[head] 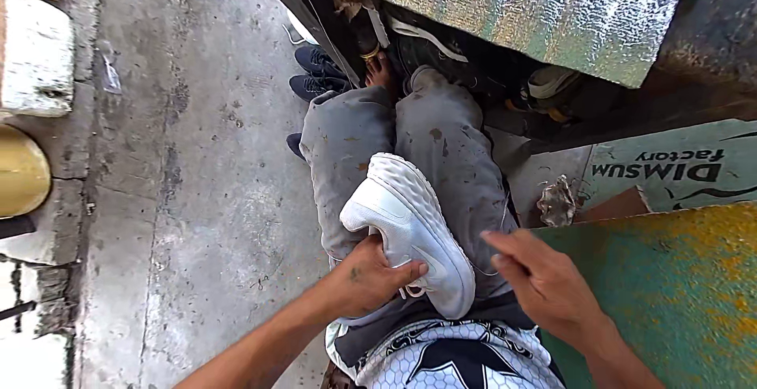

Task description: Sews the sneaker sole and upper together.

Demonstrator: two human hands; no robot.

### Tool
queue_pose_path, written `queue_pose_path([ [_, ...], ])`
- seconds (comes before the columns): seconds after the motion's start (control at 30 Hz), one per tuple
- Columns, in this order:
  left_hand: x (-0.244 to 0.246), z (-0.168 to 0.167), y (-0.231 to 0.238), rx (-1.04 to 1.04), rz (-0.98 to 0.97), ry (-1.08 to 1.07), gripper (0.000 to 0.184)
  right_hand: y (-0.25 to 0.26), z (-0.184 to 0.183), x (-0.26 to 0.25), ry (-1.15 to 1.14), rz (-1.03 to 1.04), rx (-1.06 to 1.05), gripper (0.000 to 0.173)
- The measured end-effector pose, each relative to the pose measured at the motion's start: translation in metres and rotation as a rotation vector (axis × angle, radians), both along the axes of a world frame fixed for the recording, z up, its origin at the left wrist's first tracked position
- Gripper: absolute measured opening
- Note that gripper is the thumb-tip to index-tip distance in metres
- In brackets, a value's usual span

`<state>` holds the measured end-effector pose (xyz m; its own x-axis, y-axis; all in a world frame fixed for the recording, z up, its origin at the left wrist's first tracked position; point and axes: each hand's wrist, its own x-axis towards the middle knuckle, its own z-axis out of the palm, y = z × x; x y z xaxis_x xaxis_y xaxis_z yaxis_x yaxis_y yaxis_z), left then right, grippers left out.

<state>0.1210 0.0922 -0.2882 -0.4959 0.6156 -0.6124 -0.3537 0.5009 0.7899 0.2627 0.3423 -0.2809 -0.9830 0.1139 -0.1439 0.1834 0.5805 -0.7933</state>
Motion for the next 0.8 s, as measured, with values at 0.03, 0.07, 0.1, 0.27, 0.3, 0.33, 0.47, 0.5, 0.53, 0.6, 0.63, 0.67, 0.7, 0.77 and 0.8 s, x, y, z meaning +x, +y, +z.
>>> queue_pose_path([
  [0.03, -0.001, -0.001, -0.001, 0.018, -0.008, -0.010, 0.028, -0.003, -0.004, 0.000, -0.020, 0.063, 0.061, 0.033],
  [0.07, -0.002, -0.002, -0.002, 0.039, -0.016, -0.023, 0.026, -0.005, -0.008, -0.001, -0.019, 0.104, 0.101, 0.031],
  [0.1, -0.002, -0.002, -0.003, 0.056, -0.024, -0.035, 0.024, -0.007, -0.011, -0.001, -0.013, 0.131, 0.123, 0.031],
  [0.27, -0.003, -0.002, -0.004, 0.087, -0.017, -0.092, 0.024, -0.007, -0.015, -0.007, 0.000, 0.185, 0.134, 0.031],
  [0.3, -0.003, -0.001, -0.004, 0.086, -0.017, -0.101, 0.023, -0.006, -0.015, -0.008, 0.002, 0.192, 0.132, 0.031],
  [0.33, -0.004, -0.001, -0.003, 0.083, -0.019, -0.106, 0.023, -0.005, -0.016, -0.008, 0.006, 0.198, 0.128, 0.030],
  [0.47, -0.007, -0.001, -0.003, 0.068, -0.049, -0.120, 0.020, -0.002, -0.017, -0.010, -0.002, 0.220, 0.107, 0.029],
  [0.5, -0.008, -0.001, -0.004, 0.067, -0.056, -0.118, 0.020, -0.002, -0.017, -0.011, -0.005, 0.222, 0.104, 0.029],
  [0.53, -0.008, -0.001, -0.004, 0.067, -0.062, -0.123, 0.020, -0.001, -0.018, -0.011, -0.009, 0.222, 0.102, 0.029],
  [0.6, -0.009, -0.002, -0.005, 0.077, -0.064, -0.138, 0.020, 0.000, -0.017, -0.012, -0.024, 0.233, 0.099, 0.029],
  [0.63, -0.009, -0.003, -0.005, 0.084, -0.063, -0.143, 0.020, 0.000, -0.016, -0.013, -0.035, 0.242, 0.098, 0.030],
  [0.67, -0.008, -0.004, -0.006, 0.090, -0.062, -0.147, 0.020, 0.001, -0.014, -0.015, -0.047, 0.253, 0.098, 0.030],
  [0.7, -0.008, -0.005, -0.006, 0.103, -0.061, -0.150, 0.019, 0.002, -0.013, -0.016, -0.053, 0.266, 0.106, 0.030],
  [0.77, -0.008, -0.008, -0.008, 0.143, -0.059, -0.151, 0.018, 0.004, -0.009, -0.020, -0.060, 0.308, 0.157, 0.031],
  [0.8, -0.007, -0.010, -0.009, 0.170, -0.058, -0.148, 0.017, 0.004, -0.007, -0.023, -0.062, 0.337, 0.198, 0.032],
])
